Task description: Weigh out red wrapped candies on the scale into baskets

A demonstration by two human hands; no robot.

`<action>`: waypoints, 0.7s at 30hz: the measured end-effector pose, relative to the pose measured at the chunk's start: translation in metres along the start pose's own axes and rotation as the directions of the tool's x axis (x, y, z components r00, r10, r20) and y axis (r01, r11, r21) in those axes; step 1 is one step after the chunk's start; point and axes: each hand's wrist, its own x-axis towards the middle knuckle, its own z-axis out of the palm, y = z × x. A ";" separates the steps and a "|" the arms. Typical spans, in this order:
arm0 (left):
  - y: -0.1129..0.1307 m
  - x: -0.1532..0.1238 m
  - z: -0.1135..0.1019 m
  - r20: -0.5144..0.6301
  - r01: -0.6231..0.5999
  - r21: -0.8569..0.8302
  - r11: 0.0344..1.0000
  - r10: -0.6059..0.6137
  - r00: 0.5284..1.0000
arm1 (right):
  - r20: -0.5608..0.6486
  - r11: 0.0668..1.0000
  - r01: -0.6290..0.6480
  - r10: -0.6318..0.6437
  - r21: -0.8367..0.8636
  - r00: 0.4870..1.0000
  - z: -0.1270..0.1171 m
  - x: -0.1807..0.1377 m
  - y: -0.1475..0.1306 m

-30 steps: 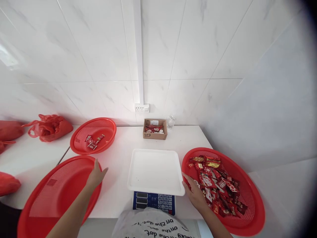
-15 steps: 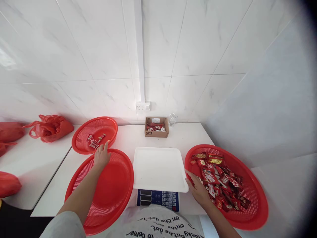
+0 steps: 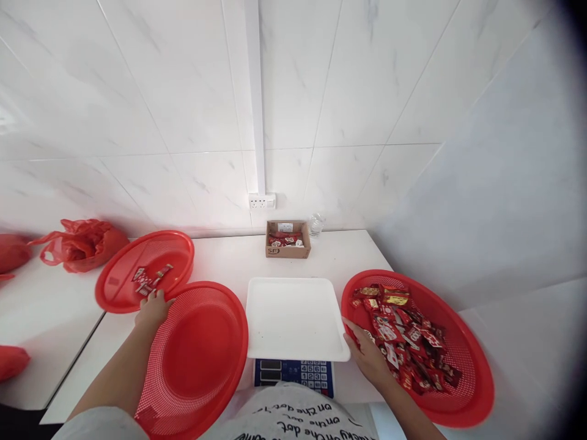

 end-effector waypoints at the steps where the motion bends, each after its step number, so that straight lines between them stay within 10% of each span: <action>1: -0.004 -0.001 -0.001 -0.006 0.052 -0.012 0.999 -0.052 0.999 | -0.004 1.000 0.000 0.000 0.001 1.000 0.000 0.000 0.000; 6: -0.014 -0.013 -0.002 -0.036 0.242 -0.149 0.959 -0.250 0.968 | -0.016 1.000 0.018 -0.018 0.004 1.000 -0.001 0.000 -0.003; 21: -0.007 -0.039 0.003 -0.184 0.158 -0.356 0.921 -0.235 0.954 | 0.016 1.000 -0.003 0.003 -0.001 1.000 -0.002 0.000 -0.005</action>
